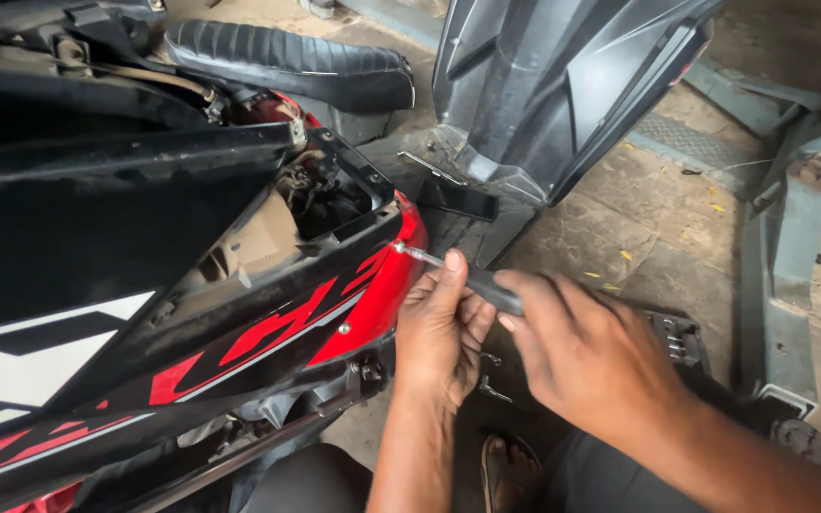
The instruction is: Repairing and reassembling internal and external parts of a scooter using tools.
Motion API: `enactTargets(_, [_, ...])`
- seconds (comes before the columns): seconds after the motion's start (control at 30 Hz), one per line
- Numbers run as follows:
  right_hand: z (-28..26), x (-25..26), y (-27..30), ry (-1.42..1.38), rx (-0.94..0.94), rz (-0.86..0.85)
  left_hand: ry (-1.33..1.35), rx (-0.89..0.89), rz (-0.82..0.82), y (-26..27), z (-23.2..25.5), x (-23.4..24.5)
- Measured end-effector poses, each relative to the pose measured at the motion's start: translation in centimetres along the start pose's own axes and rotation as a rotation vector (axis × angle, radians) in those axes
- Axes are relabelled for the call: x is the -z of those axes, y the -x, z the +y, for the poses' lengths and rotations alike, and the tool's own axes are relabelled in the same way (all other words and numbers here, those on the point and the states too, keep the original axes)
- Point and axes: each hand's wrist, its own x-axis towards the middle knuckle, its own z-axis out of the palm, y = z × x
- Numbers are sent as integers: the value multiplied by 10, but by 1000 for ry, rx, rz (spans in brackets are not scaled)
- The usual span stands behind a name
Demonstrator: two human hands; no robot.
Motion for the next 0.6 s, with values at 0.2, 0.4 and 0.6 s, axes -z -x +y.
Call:
enactTargets(0.2, [20, -11, 5, 562, -387, -436, 155, 95, -110, 37, 54, -67])
enactTargets(0.4, [2, 1, 4, 0, 13, -45, 48, 10, -16, 20, 25, -34])
enactTargets(0.6, [10, 6, -8, 476, -434, -533, 121, 70, -134, 30, 42, -53])
